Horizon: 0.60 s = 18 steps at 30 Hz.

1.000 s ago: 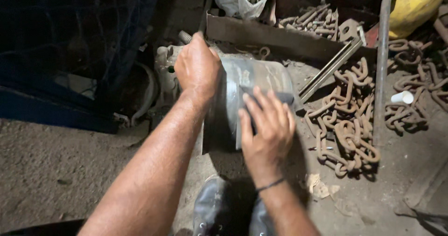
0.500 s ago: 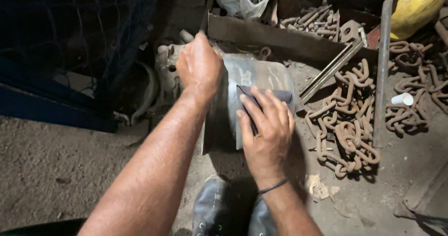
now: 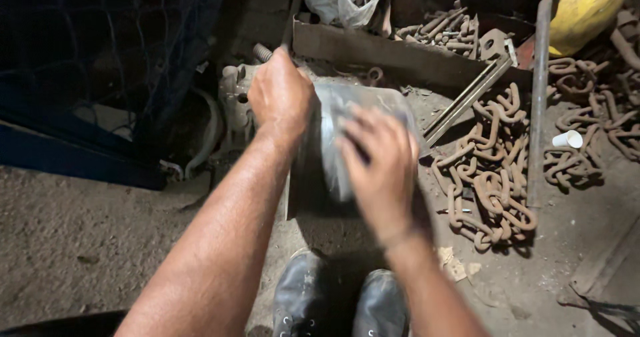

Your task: The person is sanding a cylindrical metal object using a sanding block. They hold the object with one hand and sand it with the other, rotating it to cover different areas.

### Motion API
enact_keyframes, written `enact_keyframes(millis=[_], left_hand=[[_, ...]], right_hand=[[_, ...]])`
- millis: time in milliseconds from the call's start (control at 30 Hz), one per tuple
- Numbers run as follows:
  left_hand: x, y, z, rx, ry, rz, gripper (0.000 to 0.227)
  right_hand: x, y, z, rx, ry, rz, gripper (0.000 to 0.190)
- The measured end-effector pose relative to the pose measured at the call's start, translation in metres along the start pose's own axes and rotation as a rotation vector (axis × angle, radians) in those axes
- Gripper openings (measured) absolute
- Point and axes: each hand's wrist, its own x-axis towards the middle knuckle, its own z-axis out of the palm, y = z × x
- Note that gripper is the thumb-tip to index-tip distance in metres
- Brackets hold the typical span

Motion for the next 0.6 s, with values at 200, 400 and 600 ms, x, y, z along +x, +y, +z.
enact_keyframes(millis=[200,400,600], left_hand=[[-0.008,-0.003,0.002,0.028,0.012,-0.007,0.022],[-0.01,0.008,-0.017,0.019,-0.003,-0.068,0.021],[0.002,-0.003,0.004,-0.02,-0.021,-0.075,0.019]], right_hand=[[0.015,0.001,0.015,0.031,-0.039,0.093,0.02],[0.087,0.016,0.027,0.098,-0.352,0.346,0.021],[-0.026,-0.036,0.004,-0.063,0.046,0.039,0.024]])
